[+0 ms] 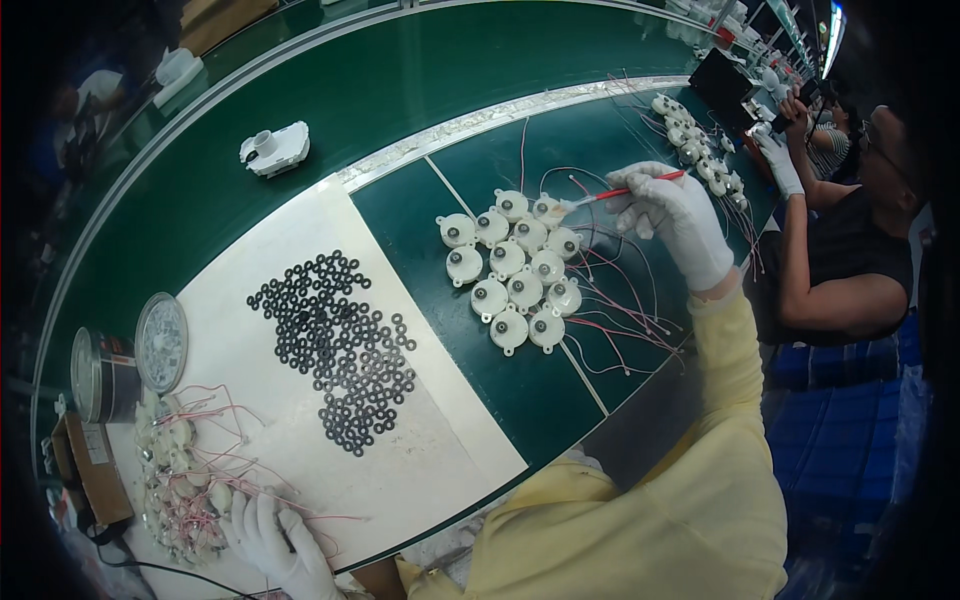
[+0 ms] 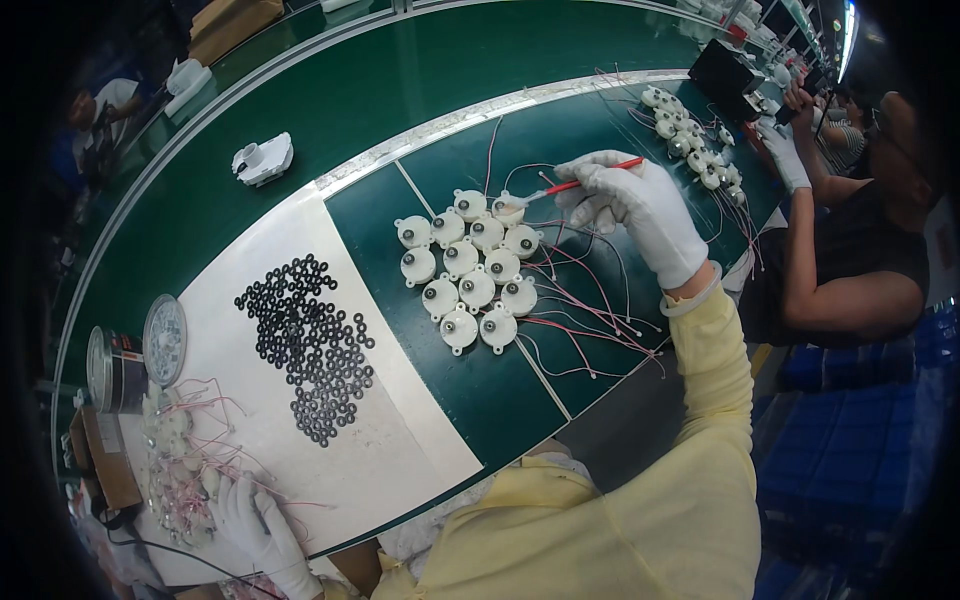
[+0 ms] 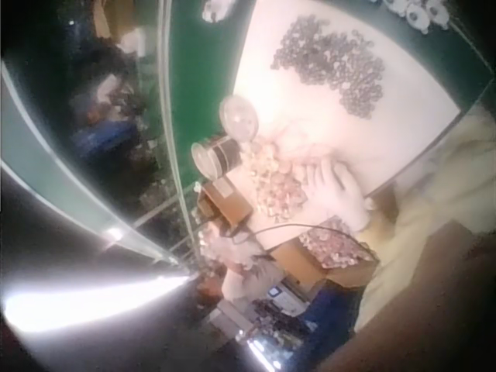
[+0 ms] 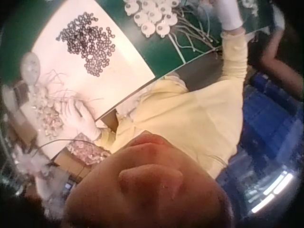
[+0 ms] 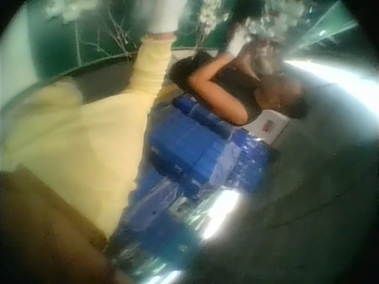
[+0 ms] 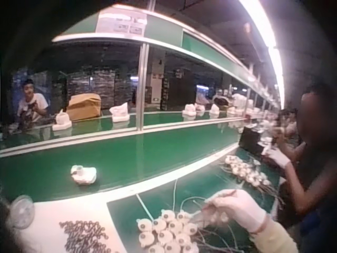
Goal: The person applies a silver paste to small white circular components using a red-handled brush. They then pick up small black rings and place them onto the components. The person works at a green assembly table with various parts and tools laid out.
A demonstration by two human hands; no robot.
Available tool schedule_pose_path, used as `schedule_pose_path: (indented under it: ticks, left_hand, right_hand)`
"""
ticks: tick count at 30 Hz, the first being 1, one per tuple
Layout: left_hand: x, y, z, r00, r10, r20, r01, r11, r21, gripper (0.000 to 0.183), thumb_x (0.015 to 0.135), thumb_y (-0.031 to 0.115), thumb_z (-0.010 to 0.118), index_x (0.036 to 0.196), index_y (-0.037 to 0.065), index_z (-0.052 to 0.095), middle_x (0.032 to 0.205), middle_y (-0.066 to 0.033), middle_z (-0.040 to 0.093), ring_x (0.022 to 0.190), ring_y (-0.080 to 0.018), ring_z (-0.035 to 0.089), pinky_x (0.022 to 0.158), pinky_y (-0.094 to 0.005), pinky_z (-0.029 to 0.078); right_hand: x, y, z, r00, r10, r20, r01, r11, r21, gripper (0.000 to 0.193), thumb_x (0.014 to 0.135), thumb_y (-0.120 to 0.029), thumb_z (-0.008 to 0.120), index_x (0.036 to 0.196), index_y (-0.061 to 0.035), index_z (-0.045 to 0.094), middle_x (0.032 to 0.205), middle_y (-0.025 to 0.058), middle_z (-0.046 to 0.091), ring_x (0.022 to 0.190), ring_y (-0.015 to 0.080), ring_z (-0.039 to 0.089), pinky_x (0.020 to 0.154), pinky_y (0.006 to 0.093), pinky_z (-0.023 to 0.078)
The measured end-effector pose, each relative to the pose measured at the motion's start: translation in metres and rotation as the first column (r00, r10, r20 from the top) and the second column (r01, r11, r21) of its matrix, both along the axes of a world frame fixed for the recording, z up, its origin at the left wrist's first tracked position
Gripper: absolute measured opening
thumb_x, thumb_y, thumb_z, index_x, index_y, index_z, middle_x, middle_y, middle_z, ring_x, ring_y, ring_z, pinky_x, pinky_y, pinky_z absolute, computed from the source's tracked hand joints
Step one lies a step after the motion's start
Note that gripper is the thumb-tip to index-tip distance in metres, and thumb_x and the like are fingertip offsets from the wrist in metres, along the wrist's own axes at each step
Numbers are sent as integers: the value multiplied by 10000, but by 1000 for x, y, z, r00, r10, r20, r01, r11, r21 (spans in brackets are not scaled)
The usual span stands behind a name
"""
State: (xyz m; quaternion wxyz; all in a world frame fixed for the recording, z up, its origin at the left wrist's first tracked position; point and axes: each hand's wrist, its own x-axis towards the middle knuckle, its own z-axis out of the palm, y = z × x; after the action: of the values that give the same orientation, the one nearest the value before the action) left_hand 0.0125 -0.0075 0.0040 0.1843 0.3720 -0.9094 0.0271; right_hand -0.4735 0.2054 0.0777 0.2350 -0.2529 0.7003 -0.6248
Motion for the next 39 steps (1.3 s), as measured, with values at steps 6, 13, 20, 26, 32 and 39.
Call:
schedule_pose_path:
  ticks: [6, 13, 20, 26, 32, 39]
  left_hand:
    - [0, 2, 3, 1000, 13, 2, -13, 1000, -8, 222, 970, 92, 559, 1157, -4, 630, 1150, -155, 665, 1203, -369, 569, 1164, -574, 298]
    - [-2, 4, 4, 999, -4, -32, 4, 1000, 29, 223, 968, 95, 571, 1165, 4, 626, 1167, -150, 659, 1199, -359, 572, 1160, -572, 300]
    - [-3, 7, 6, 999, 23, -24, -21, 997, 68, 278, 911, 88, 587, 1178, 16, 616, 1187, -169, 630, 1238, -389, 535, 1150, -605, 271]
    - [-4, 9, 5, 999, 36, -20, -35, 998, 57, 270, 915, 93, 592, 1175, 23, 615, 1191, -163, 629, 1234, -389, 540, 1144, -607, 274]
    - [-5, 8, 6, 999, 28, -16, -28, 999, 24, 204, 991, 99, 573, 1162, 1, 627, 1197, -147, 654, 1234, -349, 561, 1160, -559, 294]
    - [-8, 9, 9, 999, 41, -16, -41, 999, 30, 193, 992, 99, 576, 1146, -4, 627, 1184, -151, 657, 1229, -353, 563, 1149, -558, 307]
  right_hand:
    - [35, -24, 11, 992, 74, 105, -82, 994, 71, 395, 1012, -294, 603, 1135, 70, 696, 908, 130, 748, 653, 103, 683, 527, 178, 437]
    - [63, -54, 14, 987, 105, 121, -123, 980, 156, 422, 984, -348, 673, 1103, 53, 726, 896, 107, 751, 621, 115, 679, 530, 197, 459]
    - [62, -61, 12, 983, 122, 140, -150, 967, 204, 376, 977, -312, 694, 1109, 39, 734, 967, 103, 755, 631, 116, 668, 569, 217, 505]
    - [64, -61, 11, 987, 125, 106, -143, 971, 191, 353, 983, -276, 689, 1125, 45, 732, 979, 96, 757, 647, 96, 648, 586, 213, 509]
    - [62, -57, 1, 994, 93, 54, -101, 980, 171, 338, 992, -278, 650, 1101, 33, 725, 929, 96, 759, 619, 92, 674, 523, 186, 416]
    - [60, -55, 9, 988, 118, 100, -133, 979, 153, 371, 972, -297, 702, 1130, 37, 734, 926, 86, 755, 655, 92, 672, 572, 192, 479]
